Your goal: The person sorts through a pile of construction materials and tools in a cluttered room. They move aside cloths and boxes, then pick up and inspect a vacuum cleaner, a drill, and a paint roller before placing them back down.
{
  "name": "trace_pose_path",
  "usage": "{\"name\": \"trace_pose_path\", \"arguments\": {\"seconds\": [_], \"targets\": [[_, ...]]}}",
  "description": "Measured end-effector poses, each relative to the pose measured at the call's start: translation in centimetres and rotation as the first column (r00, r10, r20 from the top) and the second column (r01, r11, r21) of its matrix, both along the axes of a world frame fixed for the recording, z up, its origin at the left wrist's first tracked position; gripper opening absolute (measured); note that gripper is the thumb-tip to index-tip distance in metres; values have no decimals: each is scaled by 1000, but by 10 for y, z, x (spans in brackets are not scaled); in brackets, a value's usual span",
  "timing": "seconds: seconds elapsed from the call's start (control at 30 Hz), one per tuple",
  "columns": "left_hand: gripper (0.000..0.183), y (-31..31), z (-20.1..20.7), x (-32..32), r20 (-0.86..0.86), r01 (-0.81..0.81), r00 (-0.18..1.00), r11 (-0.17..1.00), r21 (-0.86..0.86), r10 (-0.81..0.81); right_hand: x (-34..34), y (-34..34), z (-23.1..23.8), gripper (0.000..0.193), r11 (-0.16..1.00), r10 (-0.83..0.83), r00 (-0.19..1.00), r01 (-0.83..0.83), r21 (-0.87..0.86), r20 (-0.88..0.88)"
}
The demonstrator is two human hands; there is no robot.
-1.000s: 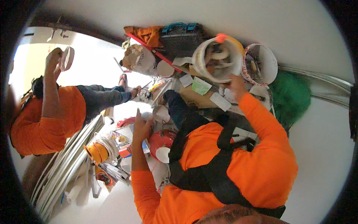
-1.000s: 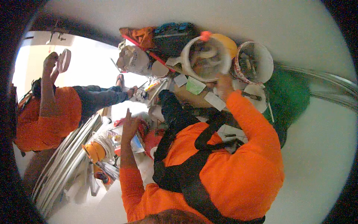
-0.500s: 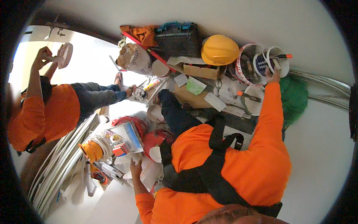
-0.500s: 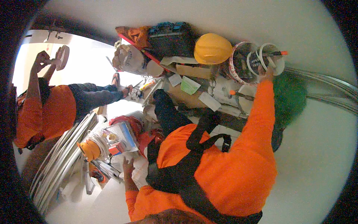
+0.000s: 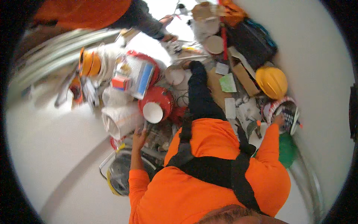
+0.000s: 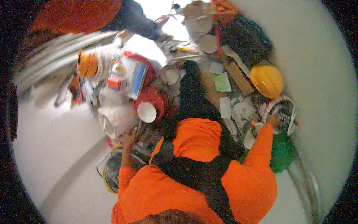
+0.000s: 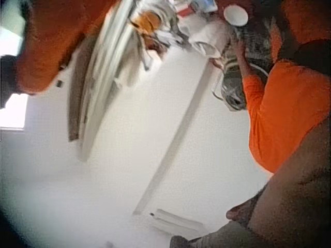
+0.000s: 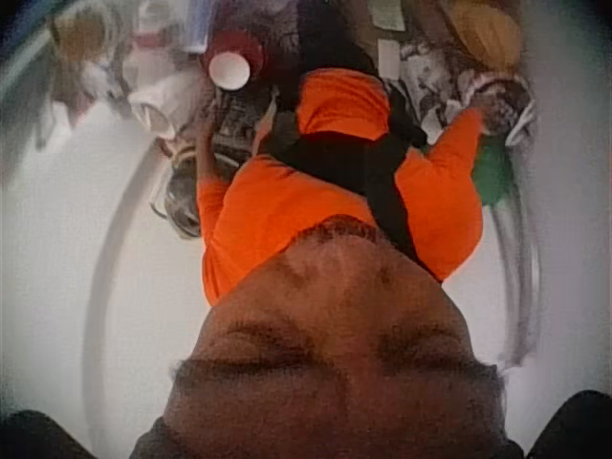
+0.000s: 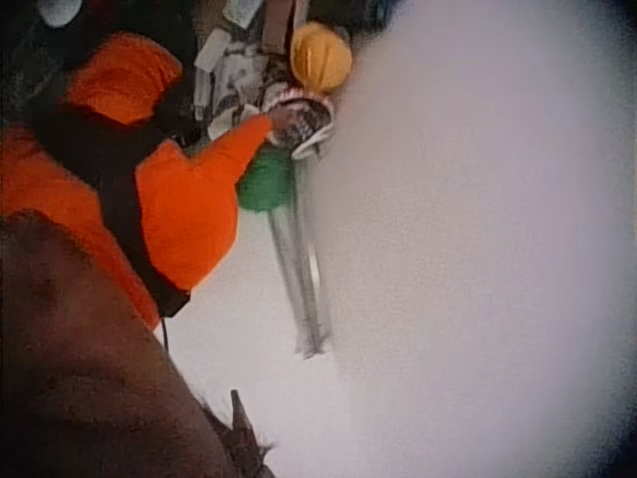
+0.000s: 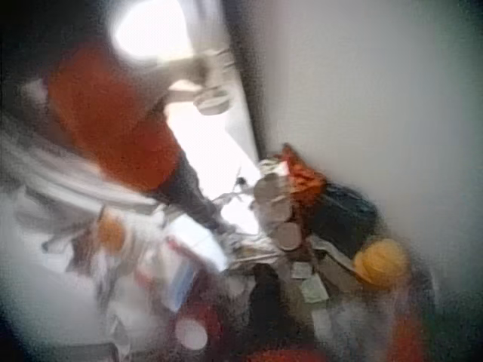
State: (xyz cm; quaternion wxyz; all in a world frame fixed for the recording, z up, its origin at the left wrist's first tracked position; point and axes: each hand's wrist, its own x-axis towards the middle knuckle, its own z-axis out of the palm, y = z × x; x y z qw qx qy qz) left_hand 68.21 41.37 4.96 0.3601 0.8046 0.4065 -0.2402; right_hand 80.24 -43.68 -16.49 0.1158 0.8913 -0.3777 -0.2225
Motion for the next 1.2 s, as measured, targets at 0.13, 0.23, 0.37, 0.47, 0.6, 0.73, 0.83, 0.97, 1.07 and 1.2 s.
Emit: {"name": "trace_pose_path", "arguments": {"seconds": [0.13, 0.23, 0.37, 0.47, 0.6, 0.73, 0.83, 0.97, 1.07, 1.2], "targets": [[73, -35, -27, -74, -9, -125, 992, 992, 19, 125, 103, 196, -3, 47, 535, -274, 889, -176, 826, 366], [74, -84, -20, -72, -95, -381, 924, 916, -126, 371, 182, 312, 45, 45, 188, 589, 593, -762, 620, 549], [72, -117, -5, -93, -276, -561, 813, 816, -137, 512, 277, 399, 102, 45, 139, 641, 659, -605, 784, 395], [67, -140, -20, -132, -237, -809, 586, 538, -239, 775, 329, 454, 114, 44, 146, 677, 655, -567, 810, 336], [66, -182, -50, -148, -234, -931, 331, 276, -239, 914, 366, 560, 28, 40, 1, 887, 321, -718, 696, 331], [61, -250, -96, -151, -250, -853, 521, 489, -182, 816, 366, 680, -89, 52, 118, 896, 390, -674, 730, 215], [55, -311, -140, -160, -154, -788, 614, 593, -164, 774, 351, 744, -157, 64, 37, 962, 218, -701, 712, 164], [50, -336, -153, -137, -241, -825, 565, 536, -177, 789, 335, 772, -272, 69, -97, 986, -22, -882, 461, 166], [45, -335, -157, -121, -282, -881, 466, 410, -237, 839, 326, 793, -325, 68, -106, 984, -33, -896, 430, 173], [42, -338, -190, -111, -295, -914, 396, 344, -213, 869, 293, 802, -357, 65, -143, 979, -63, -891, 431, 193]]}}
